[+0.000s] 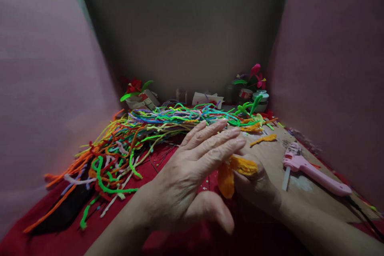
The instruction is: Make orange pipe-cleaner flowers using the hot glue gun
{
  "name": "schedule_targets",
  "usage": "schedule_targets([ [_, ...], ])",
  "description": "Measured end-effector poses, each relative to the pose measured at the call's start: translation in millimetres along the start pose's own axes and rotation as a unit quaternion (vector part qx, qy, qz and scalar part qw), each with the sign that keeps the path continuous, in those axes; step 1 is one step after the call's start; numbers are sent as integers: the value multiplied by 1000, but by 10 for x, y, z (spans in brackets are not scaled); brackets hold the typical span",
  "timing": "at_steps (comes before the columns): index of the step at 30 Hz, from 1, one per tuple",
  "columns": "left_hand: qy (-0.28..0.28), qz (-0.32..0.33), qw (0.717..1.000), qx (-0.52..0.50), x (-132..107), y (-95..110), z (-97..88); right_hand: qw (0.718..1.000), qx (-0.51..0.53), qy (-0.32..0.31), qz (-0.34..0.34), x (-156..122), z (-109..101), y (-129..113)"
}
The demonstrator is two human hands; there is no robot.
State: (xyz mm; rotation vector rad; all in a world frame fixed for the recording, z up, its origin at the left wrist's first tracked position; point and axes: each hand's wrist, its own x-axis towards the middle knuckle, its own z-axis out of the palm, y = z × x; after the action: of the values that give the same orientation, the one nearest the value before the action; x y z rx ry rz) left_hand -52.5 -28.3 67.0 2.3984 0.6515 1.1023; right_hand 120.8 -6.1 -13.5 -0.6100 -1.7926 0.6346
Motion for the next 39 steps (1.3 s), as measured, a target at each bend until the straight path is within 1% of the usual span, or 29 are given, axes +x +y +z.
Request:
schedule_targets([
  [2,-33,-30,999,-2,3,-39,27,1000,2,-8,14,-6,-2,3],
  [3,-37,-47,998,-19,-3,-69,46,1000,4,-13,21,-9,-5,5],
  [5,-35,-80,994,-70,-27,-126,94,1000,4,-19,21,-15,-10,10],
  [8,-29,-117,983,-142,-71,-175,161,1000,6,-8,17,-21,-20,15],
  [11,-42,-130,976,-169,-81,-194,184,1000,20,-9,19,-17,-29,12],
  [14,-56,-116,982,-140,-62,-198,176,999,23,-25,11,-2,-41,13],
  [16,-53,-103,986,-119,-52,-186,173,999,18,-27,13,6,-45,18],
  [18,-31,-102,987,-118,-50,-168,169,999,19,-19,23,7,-38,20],
  [20,6,-111,984,-137,-51,-164,151,998,42,-2,50,5,-19,17],
  [22,61,-124,975,-174,-45,-198,115,989,104,46,93,15,7,11],
  [24,145,-143,954,-221,-29,-275,82,968,180,103,139,46,26,5],
  [25,192,-160,939,-238,-18,-321,77,956,213,123,159,68,31,3],
  [26,221,-185,924,-251,-7,-365,84,945,239,134,180,93,33,2],
  [28,226,-252,902,-266,13,-427,140,924,278,143,219,137,27,7],
  [30,195,-282,903,-258,25,-442,245,906,309,153,245,160,19,16],
  [31,172,-284,908,-255,27,-436,308,900,316,156,256,163,17,21],
  [33,147,-272,924,-227,20,-415,435,896,314,157,273,156,20,28],
  [36,137,-259,947,-133,-9,-411,597,895,301,172,280,135,47,31],
  [39,134,-255,957,-27,-43,-446,715,891,314,189,267,124,96,44],
])
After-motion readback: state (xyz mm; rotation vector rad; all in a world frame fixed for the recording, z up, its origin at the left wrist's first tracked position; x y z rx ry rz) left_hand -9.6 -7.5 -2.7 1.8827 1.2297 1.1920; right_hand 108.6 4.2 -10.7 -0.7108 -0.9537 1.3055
